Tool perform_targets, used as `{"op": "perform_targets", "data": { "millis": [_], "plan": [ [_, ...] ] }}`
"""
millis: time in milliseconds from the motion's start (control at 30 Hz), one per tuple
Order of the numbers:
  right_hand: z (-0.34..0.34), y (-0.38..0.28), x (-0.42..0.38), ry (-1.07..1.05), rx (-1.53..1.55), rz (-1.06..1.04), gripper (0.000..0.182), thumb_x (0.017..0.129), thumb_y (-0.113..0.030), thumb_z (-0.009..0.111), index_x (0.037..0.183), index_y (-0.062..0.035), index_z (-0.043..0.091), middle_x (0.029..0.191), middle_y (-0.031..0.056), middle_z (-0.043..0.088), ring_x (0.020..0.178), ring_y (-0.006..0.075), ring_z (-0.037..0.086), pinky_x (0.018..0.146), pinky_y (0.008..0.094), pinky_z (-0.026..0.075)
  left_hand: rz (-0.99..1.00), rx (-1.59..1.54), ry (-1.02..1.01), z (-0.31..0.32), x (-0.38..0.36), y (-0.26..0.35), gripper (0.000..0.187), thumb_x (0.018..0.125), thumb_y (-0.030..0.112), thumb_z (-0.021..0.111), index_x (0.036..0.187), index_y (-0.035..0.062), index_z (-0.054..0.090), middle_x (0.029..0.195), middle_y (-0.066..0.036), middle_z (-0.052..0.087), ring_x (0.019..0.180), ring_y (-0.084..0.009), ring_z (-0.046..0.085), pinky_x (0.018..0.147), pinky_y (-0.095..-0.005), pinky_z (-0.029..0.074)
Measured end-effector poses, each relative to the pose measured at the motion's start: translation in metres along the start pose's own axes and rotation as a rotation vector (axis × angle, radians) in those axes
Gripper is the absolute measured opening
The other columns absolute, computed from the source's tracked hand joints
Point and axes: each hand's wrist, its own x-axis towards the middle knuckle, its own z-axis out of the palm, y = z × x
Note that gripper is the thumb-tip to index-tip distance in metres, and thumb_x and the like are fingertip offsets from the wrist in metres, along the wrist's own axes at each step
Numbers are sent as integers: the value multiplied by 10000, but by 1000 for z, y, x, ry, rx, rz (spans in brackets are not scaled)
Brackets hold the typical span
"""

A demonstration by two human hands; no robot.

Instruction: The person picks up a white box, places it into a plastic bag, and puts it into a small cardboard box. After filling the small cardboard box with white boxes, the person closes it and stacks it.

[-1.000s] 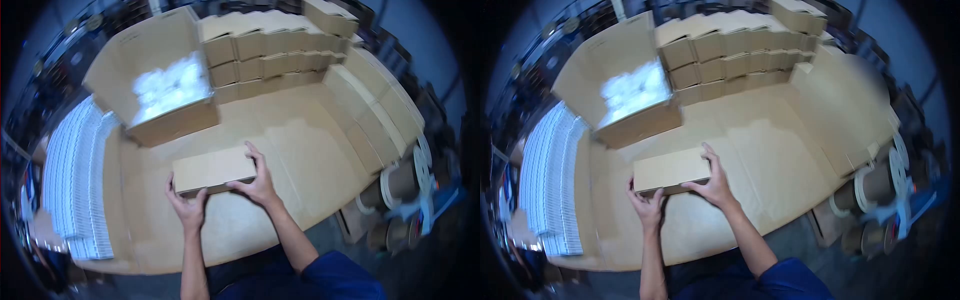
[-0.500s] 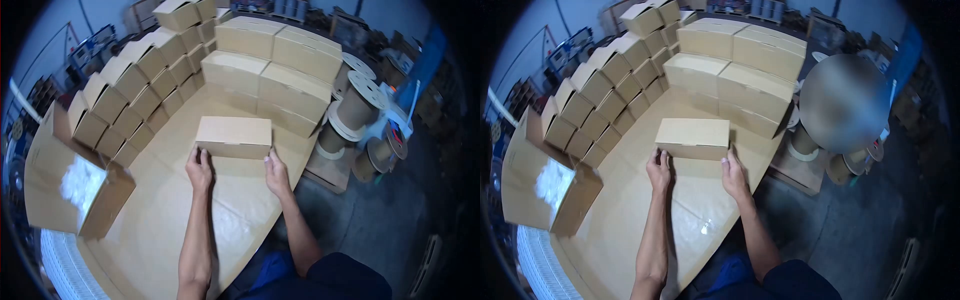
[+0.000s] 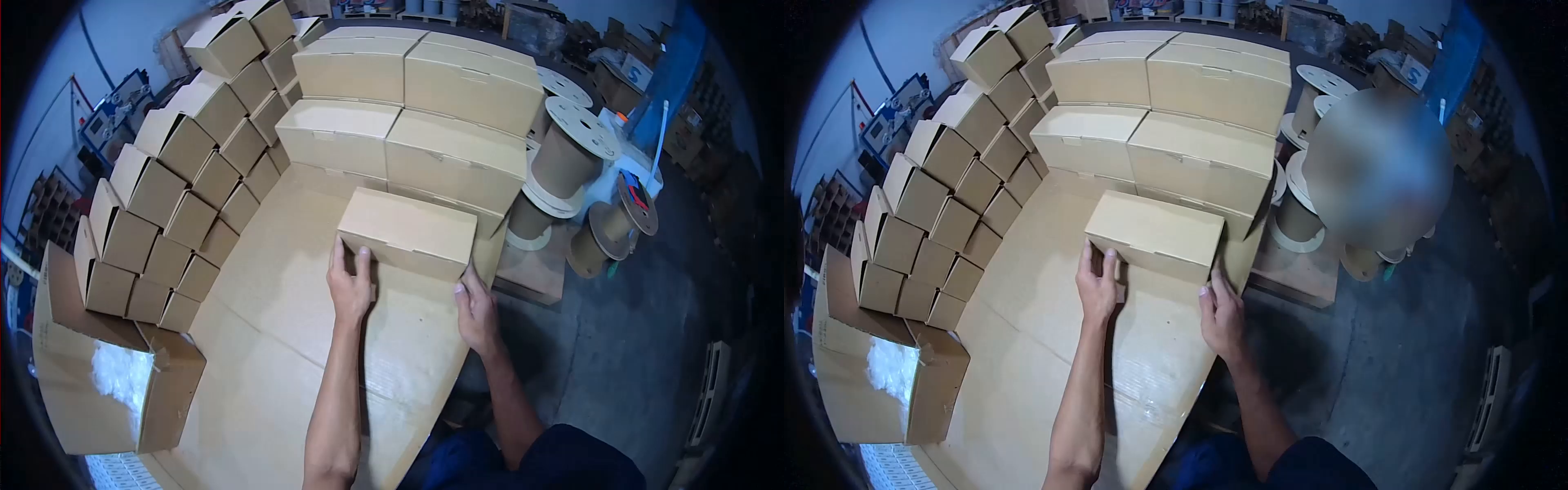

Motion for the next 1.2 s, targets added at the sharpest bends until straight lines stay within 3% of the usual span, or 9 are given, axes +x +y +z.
{"op": "perform_targets", "data": {
  "millis": [33, 167, 200, 300, 333, 633, 933, 1067, 1200],
  "plan": [
    [6, -1, 3, 16, -35, -90, 561, 1038, -120, 516, 1554, 45, 369, 1191, 277, 657, 1025, 321, 686, 942, 397, 517, -56, -103, 27, -2, 4, -2, 574, 1021, 216, 617, 1468, -108, 459, 1407, -294, 583, 1299, -377, 587, 1096, -412, 452],
    [21, -30, 24, -276, 134, 103, 613, 1012, -71, 511, 1582, 31, 310, 1435, 327, 528, 1135, 391, 655, 1022, 397, 486, -9, 129, 135, -21, 30, -13, 595, 1054, 229, 528, 1530, -94, 372, 1512, -312, 466, 1393, -425, 481, 1167, -432, 376],
    [31, -28, 32, -301, 145, 65, 636, 1003, -55, 506, 1588, 38, 275, 1536, 345, 410, 1267, 446, 588, 1082, 402, 457, -11, 173, 154, -25, 37, -14, 604, 1058, 223, 513, 1545, -89, 340, 1535, -310, 433, 1419, -427, 445, 1186, -434, 346],
    [63, -20, 53, -269, 58, -161, 646, 998, -49, 502, 1586, 52, 253, 1542, 350, 395, 1372, 450, 501, 1132, 409, 426, -23, 230, 177, -37, 57, -17, 632, 1062, 222, 488, 1572, -83, 272, 1583, -308, 358, 1461, -434, 377, 1217, -438, 293],
    [66, -28, 58, -336, 108, -72, 647, 994, -37, 493, 1579, 71, 239, 1564, 352, 355, 1447, 446, 397, 1179, 415, 383, -31, 238, 174, -40, 63, -19, 642, 1063, 224, 483, 1578, -82, 254, 1595, -307, 336, 1469, -437, 362, 1223, -439, 282],
    [100, -29, 80, -413, 170, -53, 690, 979, -32, 521, 1584, 88, 211, 1609, 342, 293, 1489, 436, 345, 1217, 411, 330, -8, 307, 172, -56, 98, -37, 659, 1056, 223, 484, 1580, -89, 235, 1606, -311, 306, 1483, -440, 337, 1235, -447, 272],
    [111, -21, 72, -321, 187, -98, 755, 943, -8, 591, 1591, 75, 214, 1611, 340, 298, 1480, 434, 370, 1190, 415, 378, -13, 234, 133, -62, 101, -35, 713, 1018, 248, 575, 1565, -96, 274, 1607, -303, 327, 1484, -428, 349, 1235, -440, 283],
    [107, -29, 71, -350, 159, 1, 751, 937, 4, 595, 1590, 66, 230, 1614, 331, 302, 1453, 423, 423, 1149, 401, 431, 3, 231, 132, -60, 101, -39, 714, 1012, 243, 589, 1560, -98, 282, 1598, -304, 338, 1482, -425, 352, 1234, -442, 287],
    [116, 7, 71, -316, 229, -74, 739, 932, 12, 588, 1589, 57, 252, 1590, 311, 370, 1384, 401, 518, 1099, 396, 481, -67, 245, 87, -64, 102, -42, 795, 996, 304, 607, 1577, -91, 234, 1604, -309, 320, 1493, -426, 331, 1247, -441, 266]
  ]
}}
